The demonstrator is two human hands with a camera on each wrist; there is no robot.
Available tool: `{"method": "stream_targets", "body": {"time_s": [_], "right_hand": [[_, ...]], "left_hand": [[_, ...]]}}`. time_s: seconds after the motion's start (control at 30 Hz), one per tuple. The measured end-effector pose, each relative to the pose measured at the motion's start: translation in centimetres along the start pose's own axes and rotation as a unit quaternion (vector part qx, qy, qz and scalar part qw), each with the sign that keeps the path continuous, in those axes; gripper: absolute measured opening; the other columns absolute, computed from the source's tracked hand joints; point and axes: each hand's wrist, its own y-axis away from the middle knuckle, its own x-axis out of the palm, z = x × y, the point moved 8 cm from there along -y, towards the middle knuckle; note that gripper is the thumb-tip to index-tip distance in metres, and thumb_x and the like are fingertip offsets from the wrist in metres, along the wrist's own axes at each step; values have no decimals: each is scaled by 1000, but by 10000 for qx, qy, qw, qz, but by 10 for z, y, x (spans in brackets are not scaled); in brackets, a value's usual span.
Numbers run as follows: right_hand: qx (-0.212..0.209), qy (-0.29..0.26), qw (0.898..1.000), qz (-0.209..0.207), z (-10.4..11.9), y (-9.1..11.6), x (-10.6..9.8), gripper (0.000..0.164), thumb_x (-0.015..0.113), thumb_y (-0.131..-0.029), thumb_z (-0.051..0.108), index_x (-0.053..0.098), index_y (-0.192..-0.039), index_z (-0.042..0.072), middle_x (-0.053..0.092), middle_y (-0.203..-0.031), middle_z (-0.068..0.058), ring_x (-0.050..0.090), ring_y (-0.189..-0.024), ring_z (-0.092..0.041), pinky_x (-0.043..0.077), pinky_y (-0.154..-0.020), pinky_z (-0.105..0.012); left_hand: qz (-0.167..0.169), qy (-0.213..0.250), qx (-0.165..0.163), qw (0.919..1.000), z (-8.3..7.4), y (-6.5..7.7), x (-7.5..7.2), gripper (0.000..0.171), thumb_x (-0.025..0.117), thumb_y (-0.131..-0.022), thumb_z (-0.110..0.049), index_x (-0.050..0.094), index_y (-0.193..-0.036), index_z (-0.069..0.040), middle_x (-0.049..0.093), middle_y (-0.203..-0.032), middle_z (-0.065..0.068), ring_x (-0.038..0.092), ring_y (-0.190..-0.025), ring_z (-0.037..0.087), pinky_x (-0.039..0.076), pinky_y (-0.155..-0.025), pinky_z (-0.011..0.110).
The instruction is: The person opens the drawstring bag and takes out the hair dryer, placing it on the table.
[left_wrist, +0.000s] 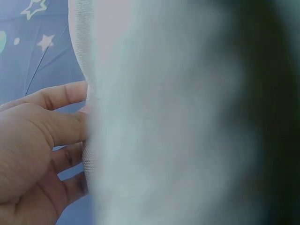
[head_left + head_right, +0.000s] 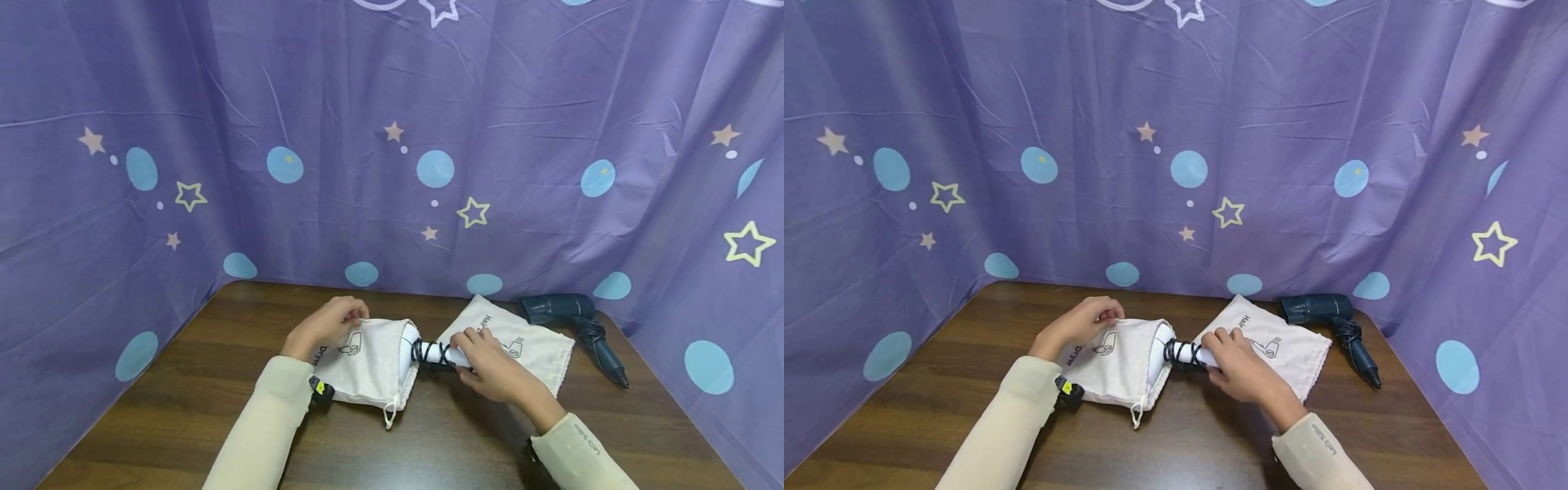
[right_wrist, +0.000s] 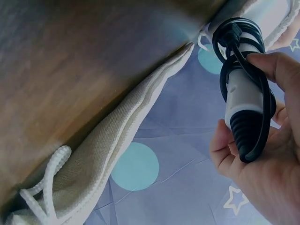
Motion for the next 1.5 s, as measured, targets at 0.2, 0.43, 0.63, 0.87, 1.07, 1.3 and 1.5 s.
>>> {"method": "stream_targets", "body": {"time_s": [0.2,0.43,0.63,0.87,1.07,1.3,1.5], "right_hand": [[-9,-100,9999,35,-3,1,0,37,78,-86,11,56,-116,12,54,-100,2,42,-85,-18,36,-75,-35],[-28,-91,10000,-1,-2,1,-3,38,79,-85,12,56,-116,10,54,-101,1,41,-85,-19,36,-75,-35],[-106,9,9999,-84,0,2,-6,39,80,-83,12,57,-116,10,54,-99,-1,43,-87,-20,38,-76,-37],[-244,120,9993,-250,2,3,-9,40,81,-82,12,58,-115,9,55,-99,-1,43,-87,-20,38,-76,-37],[-307,148,9990,-301,3,2,-10,40,81,-82,12,58,-115,11,53,-99,1,41,-86,-19,37,-76,-35],[-264,129,9993,-248,1,1,-12,41,80,-83,12,58,-118,13,53,-100,2,40,-88,-18,37,-77,-34],[-284,196,9986,-400,1,0,-16,44,82,-82,12,59,-120,13,54,-102,1,42,-88,-20,37,-76,-34]], "left_hand": [[97,222,-43,9997,8,3,-2,13,68,-95,0,71,-102,-10,65,-91,-1,59,-87,14,51,-81,36],[239,279,-167,9992,11,2,0,13,68,-94,1,71,-101,-10,65,-87,-1,58,-82,12,50,-76,32],[369,124,-222,9990,-3,-6,11,14,65,-99,-7,71,-112,-10,65,-100,0,59,-95,16,50,-86,37],[443,81,280,9986,-27,-17,25,21,63,-102,-17,69,-121,-10,66,-110,0,62,-102,18,51,-91,38],[193,-29,302,9994,-26,-18,25,6,65,-100,-16,67,-104,-11,59,-89,-6,54,-82,10,49,-77,33],[109,67,-123,9998,-17,-13,15,6,64,-101,-15,68,-99,-11,60,-89,-5,55,-84,12,49,-78,33],[46,109,-181,9998,-14,-13,10,4,67,-98,-10,68,-95,-10,60,-85,-4,54,-80,11,49,-74,30]]}}
